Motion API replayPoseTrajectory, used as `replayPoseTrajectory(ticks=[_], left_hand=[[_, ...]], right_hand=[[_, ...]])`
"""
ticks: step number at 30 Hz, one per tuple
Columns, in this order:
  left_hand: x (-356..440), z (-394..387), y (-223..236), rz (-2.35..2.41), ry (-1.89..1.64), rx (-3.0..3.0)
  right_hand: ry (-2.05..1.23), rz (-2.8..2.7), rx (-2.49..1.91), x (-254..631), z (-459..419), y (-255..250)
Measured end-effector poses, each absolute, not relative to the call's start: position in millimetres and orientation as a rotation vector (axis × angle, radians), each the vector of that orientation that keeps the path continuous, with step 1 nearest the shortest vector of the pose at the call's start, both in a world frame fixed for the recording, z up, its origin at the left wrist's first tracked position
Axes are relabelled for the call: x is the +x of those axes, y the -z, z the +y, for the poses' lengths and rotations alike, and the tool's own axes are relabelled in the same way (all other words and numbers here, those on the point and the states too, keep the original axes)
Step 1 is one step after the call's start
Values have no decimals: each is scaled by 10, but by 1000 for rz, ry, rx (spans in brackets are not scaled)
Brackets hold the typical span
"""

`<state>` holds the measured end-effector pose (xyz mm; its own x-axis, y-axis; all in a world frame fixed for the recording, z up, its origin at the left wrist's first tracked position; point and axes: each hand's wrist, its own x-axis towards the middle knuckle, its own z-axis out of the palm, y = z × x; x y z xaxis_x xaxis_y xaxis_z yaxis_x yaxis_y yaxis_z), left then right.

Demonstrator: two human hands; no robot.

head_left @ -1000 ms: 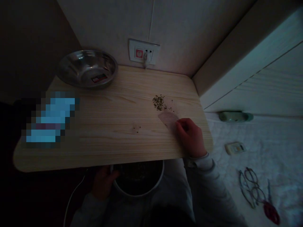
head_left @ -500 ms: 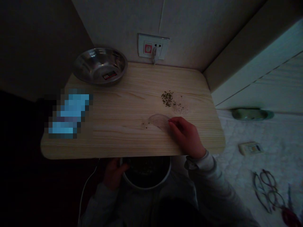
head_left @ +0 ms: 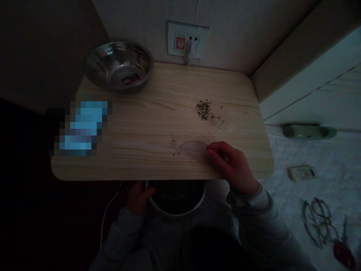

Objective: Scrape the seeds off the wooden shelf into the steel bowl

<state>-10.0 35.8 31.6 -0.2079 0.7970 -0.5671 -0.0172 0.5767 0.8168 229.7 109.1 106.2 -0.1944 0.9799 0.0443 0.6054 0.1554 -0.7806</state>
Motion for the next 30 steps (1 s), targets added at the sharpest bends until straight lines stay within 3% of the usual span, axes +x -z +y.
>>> replayPoseTrajectory(ticks=[30], left_hand=[[-93, 370, -298, 1580, -855, 579]], right_hand=[[-857, -1934, -1551, 2258, 940, -1061]])
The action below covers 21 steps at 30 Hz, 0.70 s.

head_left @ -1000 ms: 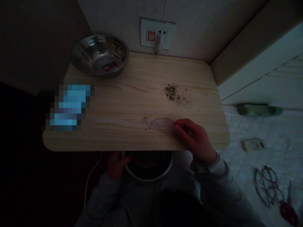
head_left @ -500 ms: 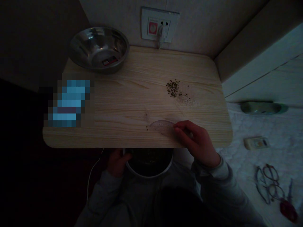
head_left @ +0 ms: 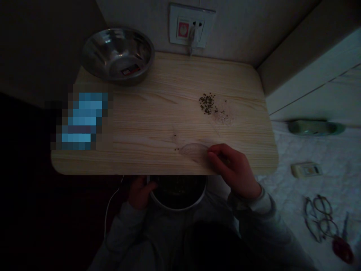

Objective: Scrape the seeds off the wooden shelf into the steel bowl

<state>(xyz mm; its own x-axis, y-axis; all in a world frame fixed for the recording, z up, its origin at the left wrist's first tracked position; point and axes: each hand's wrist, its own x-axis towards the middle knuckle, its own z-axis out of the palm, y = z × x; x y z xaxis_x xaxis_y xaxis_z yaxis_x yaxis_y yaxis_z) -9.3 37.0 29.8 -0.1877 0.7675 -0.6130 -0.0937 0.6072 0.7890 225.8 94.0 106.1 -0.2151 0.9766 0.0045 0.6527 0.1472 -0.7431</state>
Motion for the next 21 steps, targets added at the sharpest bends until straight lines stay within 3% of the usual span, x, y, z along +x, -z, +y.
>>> replayPoseTrajectory(ticks=[14, 21], left_hand=[[-88, 361, -284, 1562, -865, 499], [-61, 392, -378, 1580, -849, 521]], right_hand=[[-896, -1932, -1497, 2130, 875, -1055], [-714, -1892, -1615, 2289, 932, -1016]])
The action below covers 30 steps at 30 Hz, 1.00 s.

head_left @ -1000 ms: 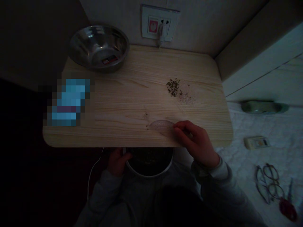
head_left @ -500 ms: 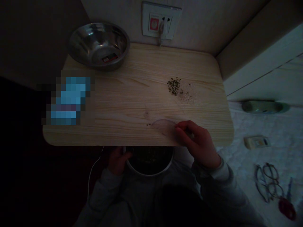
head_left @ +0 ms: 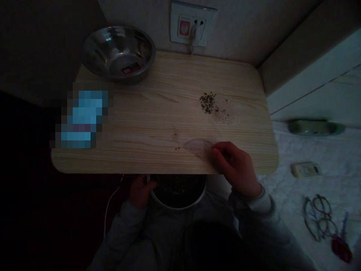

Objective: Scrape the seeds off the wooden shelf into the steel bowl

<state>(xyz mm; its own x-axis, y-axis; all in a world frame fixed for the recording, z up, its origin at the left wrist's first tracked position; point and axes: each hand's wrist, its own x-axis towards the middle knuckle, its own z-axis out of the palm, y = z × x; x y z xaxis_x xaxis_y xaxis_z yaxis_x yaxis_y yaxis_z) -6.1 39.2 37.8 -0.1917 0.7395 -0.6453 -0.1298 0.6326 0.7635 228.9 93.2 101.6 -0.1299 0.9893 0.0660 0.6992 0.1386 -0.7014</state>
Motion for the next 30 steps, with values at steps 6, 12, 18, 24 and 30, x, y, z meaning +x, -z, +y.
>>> replayPoseTrajectory(ticks=[6, 12, 18, 24, 30], left_hand=[[-82, 371, -311, 1598, -861, 581], [-93, 349, -301, 1563, -890, 541], [-120, 324, -244, 1580, -896, 519], [-135, 353, -255, 1610, -881, 573], [-99, 368, -370, 1686, -891, 602]], right_hand=[[-648, -1846, -1587, 2256, 1045, -1020], [-644, -1881, -1492, 2100, 1230, -1015], [-790, -1989, -1464, 2069, 1246, -1074], [-822, -1995, -1448, 2113, 1162, -1131], [-806, -1970, -1444, 2190, 1121, -1099]])
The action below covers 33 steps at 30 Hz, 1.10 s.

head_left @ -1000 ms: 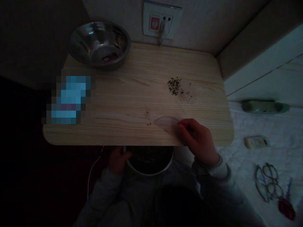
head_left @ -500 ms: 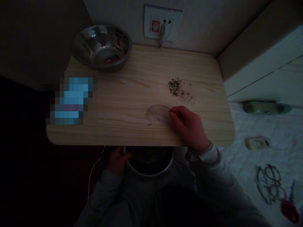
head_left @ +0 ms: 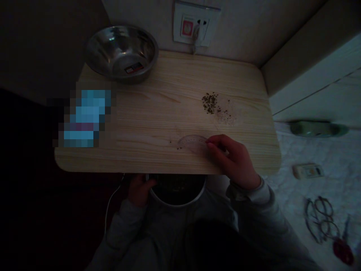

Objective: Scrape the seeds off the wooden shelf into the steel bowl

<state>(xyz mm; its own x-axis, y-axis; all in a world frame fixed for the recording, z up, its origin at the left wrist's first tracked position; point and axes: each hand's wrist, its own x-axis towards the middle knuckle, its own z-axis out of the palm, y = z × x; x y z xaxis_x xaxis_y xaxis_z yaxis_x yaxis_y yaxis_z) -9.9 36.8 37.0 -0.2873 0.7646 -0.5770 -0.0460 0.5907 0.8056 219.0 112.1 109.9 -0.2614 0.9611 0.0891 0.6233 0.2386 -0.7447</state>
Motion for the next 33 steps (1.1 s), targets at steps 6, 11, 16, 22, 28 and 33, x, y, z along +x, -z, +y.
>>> replayPoseTrajectory(ticks=[6, 11, 16, 22, 28, 33], left_hand=[[-92, 364, -351, 1694, -898, 576], [-79, 390, -359, 1630, -900, 634], [-72, 357, -338, 1680, -931, 567], [-98, 363, -320, 1644, -905, 536], [-93, 364, -345, 1622, -906, 534], [-101, 368, -347, 1659, -893, 562]], right_hand=[[-816, -1950, -1496, 2253, 1044, -1088], [-867, -2015, -1460, 2266, 993, -1087], [-812, -1938, -1519, 2280, 1008, -1060], [-835, -1951, -1497, 2209, 1031, -1054], [-880, -2018, -1421, 2118, 1017, -1078], [-847, -2009, -1425, 2118, 991, -1087]])
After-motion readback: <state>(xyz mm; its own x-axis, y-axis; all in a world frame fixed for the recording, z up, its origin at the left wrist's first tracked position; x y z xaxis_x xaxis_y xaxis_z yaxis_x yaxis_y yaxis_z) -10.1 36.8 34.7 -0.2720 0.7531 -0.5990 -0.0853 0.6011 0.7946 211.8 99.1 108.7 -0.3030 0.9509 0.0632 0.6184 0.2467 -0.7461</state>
